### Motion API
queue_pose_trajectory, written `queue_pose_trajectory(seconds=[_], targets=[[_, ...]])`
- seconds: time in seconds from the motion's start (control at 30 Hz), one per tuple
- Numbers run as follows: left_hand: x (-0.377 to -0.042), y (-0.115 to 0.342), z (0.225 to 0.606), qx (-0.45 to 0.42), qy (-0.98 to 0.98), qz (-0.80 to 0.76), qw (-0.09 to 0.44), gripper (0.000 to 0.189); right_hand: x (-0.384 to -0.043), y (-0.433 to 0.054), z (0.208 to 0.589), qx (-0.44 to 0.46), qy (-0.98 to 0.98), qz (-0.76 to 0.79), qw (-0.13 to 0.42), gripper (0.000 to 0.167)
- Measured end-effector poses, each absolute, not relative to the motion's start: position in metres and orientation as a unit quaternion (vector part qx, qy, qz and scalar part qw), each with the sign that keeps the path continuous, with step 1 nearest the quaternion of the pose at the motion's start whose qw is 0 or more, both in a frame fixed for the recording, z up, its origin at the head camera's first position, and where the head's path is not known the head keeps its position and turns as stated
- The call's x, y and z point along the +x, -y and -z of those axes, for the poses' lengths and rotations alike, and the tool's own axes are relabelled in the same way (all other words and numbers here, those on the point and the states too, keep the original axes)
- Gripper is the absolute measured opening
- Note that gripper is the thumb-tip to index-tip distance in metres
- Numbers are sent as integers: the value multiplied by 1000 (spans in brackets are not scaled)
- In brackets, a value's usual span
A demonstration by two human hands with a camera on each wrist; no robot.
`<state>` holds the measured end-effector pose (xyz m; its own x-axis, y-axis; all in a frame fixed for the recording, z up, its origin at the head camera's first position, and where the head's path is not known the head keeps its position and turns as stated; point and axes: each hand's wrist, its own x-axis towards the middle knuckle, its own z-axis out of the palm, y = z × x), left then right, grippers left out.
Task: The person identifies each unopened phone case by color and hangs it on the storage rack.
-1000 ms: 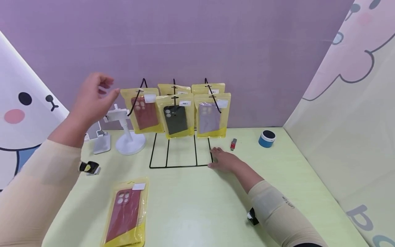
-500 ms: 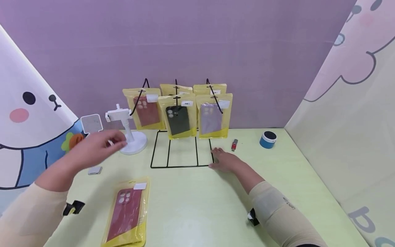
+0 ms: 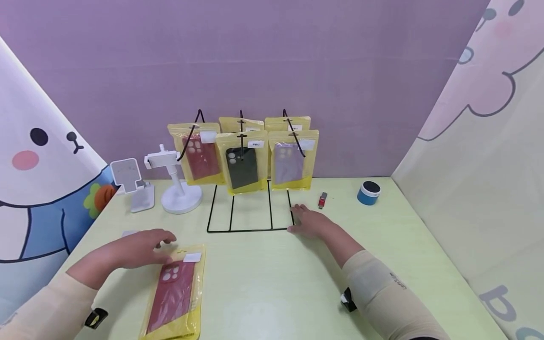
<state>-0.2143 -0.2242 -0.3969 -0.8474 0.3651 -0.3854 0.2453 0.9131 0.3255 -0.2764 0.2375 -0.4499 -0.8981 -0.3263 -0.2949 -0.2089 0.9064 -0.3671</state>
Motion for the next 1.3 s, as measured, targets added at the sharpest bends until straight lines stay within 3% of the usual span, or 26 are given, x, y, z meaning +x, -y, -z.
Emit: queue_pose_trajectory(seconds=[0.53,0.97,1.3], targets=[[-217,230,420,184,-947,-170,203,15,-276,-238,450,-140,-961,163,171,80],[-222,236,411,217,-931,-223,192,15,-273,-234,448,-132,-961,168,174,79],[-223,236,366,235,-909,-306,158,9,-274,-232,448,-124,-963,160,178,79]])
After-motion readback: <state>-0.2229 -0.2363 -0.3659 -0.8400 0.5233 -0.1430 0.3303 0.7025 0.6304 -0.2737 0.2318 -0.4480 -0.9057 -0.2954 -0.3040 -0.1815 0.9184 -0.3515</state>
